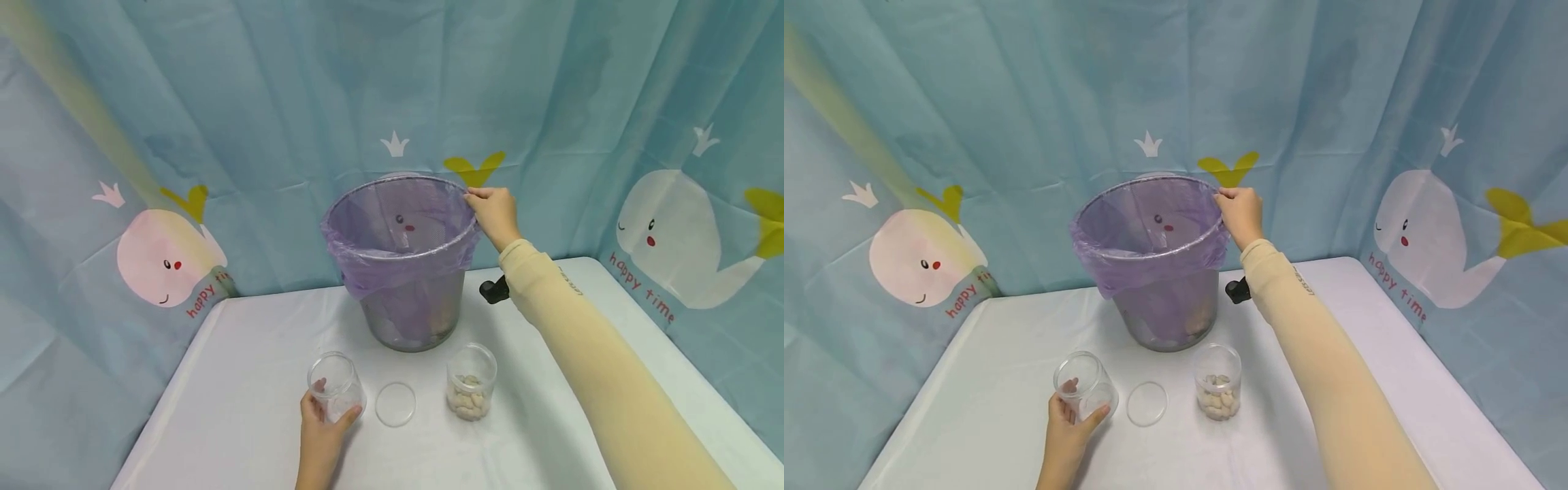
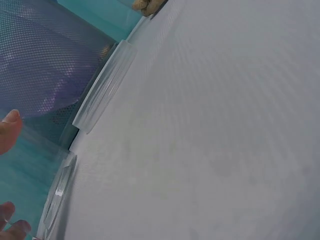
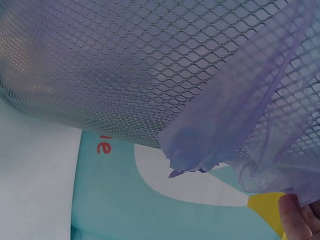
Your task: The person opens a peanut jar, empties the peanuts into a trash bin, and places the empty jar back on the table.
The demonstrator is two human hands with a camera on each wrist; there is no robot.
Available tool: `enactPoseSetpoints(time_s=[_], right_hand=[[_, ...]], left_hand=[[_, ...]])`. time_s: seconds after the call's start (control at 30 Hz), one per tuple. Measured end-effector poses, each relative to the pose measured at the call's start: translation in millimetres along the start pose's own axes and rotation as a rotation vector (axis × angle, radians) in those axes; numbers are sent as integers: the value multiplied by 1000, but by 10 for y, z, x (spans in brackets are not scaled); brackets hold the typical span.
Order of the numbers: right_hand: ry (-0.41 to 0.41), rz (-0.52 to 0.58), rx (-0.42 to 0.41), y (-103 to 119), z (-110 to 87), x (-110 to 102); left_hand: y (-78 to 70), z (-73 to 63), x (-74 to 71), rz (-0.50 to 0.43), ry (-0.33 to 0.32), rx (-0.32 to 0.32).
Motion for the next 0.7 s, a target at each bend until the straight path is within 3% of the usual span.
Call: enactPoseSetpoints(time_s=[0.2, 0.47, 0.7], right_hand=[[-16, -16, -4, 14, -19, -8], [-1, -9, 18, 6, -35, -11], [47, 96, 75, -36, -39, 0]], left_hand=[[-37, -38, -51, 28, 18, 7], [-88, -164, -210, 138, 38, 0], [-8, -301, -281, 200, 93, -20]])
Point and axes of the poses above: each hand's wrist, its own z-axis towards the middle knuckle, its own x-axis out of the palm, y = z × x, the point moved 10 cm from there along z, towards the middle knuckle, and after that the axes turned 3 degrees about -y, right-handed, at the moved point
